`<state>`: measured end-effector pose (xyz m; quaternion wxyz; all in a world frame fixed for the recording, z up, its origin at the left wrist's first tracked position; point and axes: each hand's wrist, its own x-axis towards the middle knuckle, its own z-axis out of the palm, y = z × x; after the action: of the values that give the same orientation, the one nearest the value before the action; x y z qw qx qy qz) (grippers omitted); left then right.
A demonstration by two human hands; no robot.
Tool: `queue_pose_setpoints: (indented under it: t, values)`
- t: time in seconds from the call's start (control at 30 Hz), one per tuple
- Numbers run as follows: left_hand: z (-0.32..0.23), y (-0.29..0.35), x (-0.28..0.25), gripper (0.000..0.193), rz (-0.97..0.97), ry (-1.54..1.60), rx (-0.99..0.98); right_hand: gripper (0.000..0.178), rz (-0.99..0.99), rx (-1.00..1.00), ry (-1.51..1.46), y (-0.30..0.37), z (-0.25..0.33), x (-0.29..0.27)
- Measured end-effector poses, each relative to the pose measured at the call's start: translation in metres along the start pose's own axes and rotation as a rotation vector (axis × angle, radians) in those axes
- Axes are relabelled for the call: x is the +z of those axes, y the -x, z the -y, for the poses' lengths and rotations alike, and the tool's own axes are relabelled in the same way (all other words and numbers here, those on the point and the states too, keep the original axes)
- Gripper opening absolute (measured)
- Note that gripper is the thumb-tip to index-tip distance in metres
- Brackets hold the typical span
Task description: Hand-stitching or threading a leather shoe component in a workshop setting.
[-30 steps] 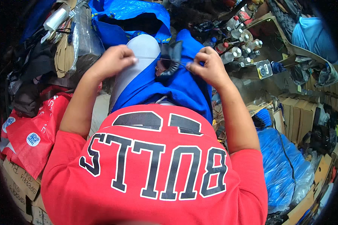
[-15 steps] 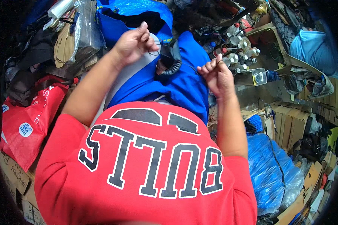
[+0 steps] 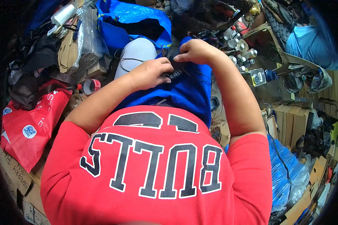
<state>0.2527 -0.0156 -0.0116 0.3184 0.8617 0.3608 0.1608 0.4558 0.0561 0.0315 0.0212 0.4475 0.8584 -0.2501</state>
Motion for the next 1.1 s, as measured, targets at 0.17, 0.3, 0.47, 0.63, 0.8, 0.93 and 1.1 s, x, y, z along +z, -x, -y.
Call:
queue_pose_setpoints:
  t: [0.17,0.3,0.47,0.63,0.8,0.93,1.1]
  values:
    - [0.01,-0.001,-0.008,0.028,-0.027,0.096,0.115,0.033,-0.057,0.321,-0.768,0.037,-0.015,0.034]
    - [0.01,-0.008,-0.014,0.024,0.065,0.053,0.127,0.031,-0.143,0.319,-0.888,0.04,-0.008,0.048]
    - [0.024,-0.021,-0.036,0.017,-0.136,0.13,-0.018,0.031,-0.831,0.082,-0.184,0.036,0.021,0.046]
    - [0.016,-0.054,-0.025,0.026,-0.078,0.241,-0.045,0.04,-0.158,0.306,-0.819,0.053,0.026,0.04]
    - [0.006,-0.071,-0.026,0.026,0.135,0.286,-0.251,0.028,-0.079,0.296,-0.703,0.066,0.028,0.036]
    - [0.014,-0.076,-0.014,0.025,0.089,0.325,-0.068,0.029,-0.15,0.296,-0.705,0.09,0.034,0.035]
    - [0.013,-0.077,-0.03,0.02,0.183,0.494,-0.285,0.015,-0.333,0.221,-0.897,0.117,0.036,0.004]
